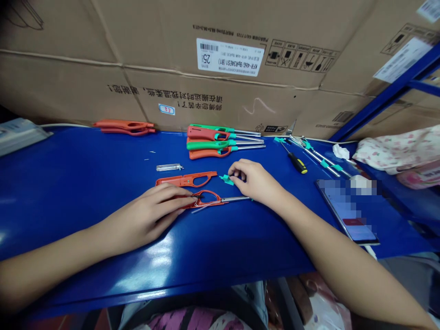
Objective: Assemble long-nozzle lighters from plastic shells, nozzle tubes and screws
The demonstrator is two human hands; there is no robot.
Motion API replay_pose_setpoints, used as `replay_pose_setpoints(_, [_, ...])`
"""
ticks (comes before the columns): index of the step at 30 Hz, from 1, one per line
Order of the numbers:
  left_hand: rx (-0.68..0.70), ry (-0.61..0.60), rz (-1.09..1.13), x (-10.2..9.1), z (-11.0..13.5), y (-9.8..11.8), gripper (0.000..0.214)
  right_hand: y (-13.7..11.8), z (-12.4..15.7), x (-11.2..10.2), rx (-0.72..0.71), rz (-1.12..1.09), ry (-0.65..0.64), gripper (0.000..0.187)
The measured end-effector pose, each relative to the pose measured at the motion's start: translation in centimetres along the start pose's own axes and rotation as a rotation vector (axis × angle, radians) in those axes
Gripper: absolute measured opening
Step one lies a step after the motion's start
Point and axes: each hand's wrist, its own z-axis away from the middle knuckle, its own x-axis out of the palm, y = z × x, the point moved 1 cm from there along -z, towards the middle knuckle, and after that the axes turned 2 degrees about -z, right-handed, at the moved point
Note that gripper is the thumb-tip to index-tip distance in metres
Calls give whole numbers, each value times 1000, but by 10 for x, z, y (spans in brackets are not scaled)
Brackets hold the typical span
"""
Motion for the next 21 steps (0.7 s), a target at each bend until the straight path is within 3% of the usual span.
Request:
replay_pose_setpoints(5, [1, -3, -5, 0, 0, 0, 38, -7, 1, -6, -35, -32, 75, 14])
replay_pose_setpoints(14, [2, -12, -11, 1, 0, 0, 38, -5, -1, 4, 62, -143, -34, 22])
replay_pose_setpoints(21, [6, -16, -6, -1, 0, 0, 37, -2, -1, -1, 120, 25, 109, 20])
